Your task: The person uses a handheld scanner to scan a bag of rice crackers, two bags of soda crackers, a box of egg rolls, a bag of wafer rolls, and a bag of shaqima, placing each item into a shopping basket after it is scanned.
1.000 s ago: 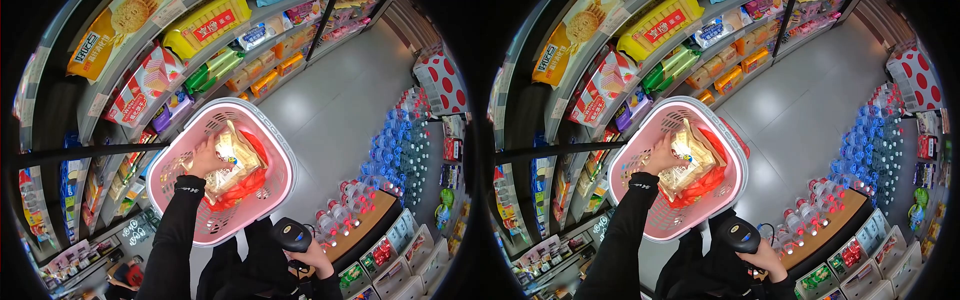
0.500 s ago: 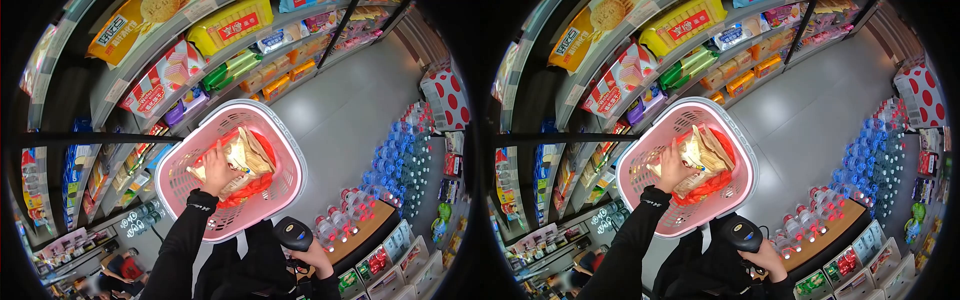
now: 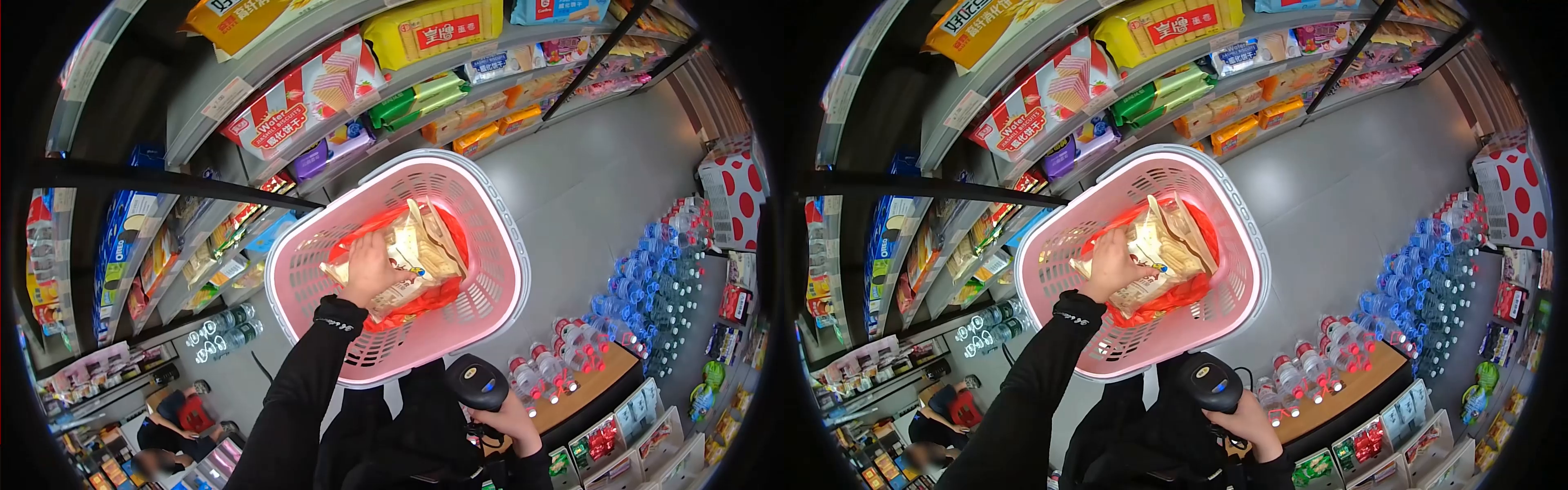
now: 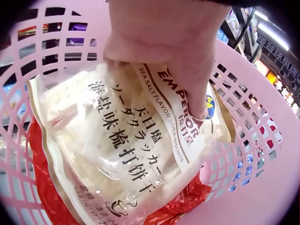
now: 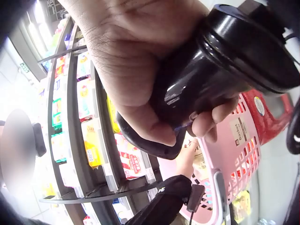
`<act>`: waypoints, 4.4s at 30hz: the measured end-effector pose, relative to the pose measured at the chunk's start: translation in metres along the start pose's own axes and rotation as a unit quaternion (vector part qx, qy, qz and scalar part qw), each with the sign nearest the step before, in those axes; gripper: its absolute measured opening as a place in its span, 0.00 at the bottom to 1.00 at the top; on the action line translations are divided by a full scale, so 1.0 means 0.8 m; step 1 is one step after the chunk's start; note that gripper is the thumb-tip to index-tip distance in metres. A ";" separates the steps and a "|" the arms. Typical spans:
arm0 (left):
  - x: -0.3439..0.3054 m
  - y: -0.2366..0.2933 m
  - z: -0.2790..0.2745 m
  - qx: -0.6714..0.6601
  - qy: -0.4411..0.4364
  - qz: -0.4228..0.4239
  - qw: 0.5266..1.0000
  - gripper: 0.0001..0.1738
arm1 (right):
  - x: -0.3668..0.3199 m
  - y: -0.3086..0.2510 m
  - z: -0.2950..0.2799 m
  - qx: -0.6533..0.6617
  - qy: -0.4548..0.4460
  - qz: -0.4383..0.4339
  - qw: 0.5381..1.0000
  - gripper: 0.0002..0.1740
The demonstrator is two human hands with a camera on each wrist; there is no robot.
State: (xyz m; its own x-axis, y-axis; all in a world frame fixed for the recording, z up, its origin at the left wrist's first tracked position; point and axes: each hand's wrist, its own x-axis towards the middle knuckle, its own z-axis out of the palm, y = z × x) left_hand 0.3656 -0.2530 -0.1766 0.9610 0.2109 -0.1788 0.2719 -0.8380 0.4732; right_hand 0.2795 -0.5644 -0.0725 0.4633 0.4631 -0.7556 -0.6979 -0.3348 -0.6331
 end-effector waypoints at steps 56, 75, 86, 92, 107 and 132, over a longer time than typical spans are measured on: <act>-0.248 -0.057 -0.263 -0.772 -0.066 -0.082 0.627 0.46 | -0.092 -0.209 0.187 -0.135 -0.248 -0.170 0.944 0.22; -0.484 -0.263 -0.292 -0.855 0.076 -0.146 0.491 0.44 | -0.082 -0.136 0.470 -0.257 -0.369 -0.293 0.844 0.35; -0.572 -0.323 -0.336 -0.812 0.122 -0.178 0.542 0.28 | -0.056 -0.113 0.621 -0.330 -0.413 -0.214 0.821 0.26; -0.572 -0.338 -0.353 -0.817 0.109 -0.160 0.543 0.26 | -0.041 -0.130 0.640 -0.301 -0.401 -0.102 0.859 0.19; -0.520 -0.377 -0.338 -0.850 0.190 -0.212 0.444 0.23 | 0.095 -0.201 0.649 -0.132 -0.420 0.029 0.897 0.15; -0.638 -0.593 -0.351 -0.821 0.231 -0.294 0.431 0.29 | 0.154 -0.104 0.844 -0.310 -0.405 0.043 0.859 0.09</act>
State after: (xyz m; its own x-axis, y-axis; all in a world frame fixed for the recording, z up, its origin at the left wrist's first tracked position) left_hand -0.2398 0.1784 -0.0676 0.5057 0.5386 -0.6739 -0.2203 0.8359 0.5028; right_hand 0.0256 0.0749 0.0007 -0.2838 0.7496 -0.5980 -0.1687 -0.6529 -0.7384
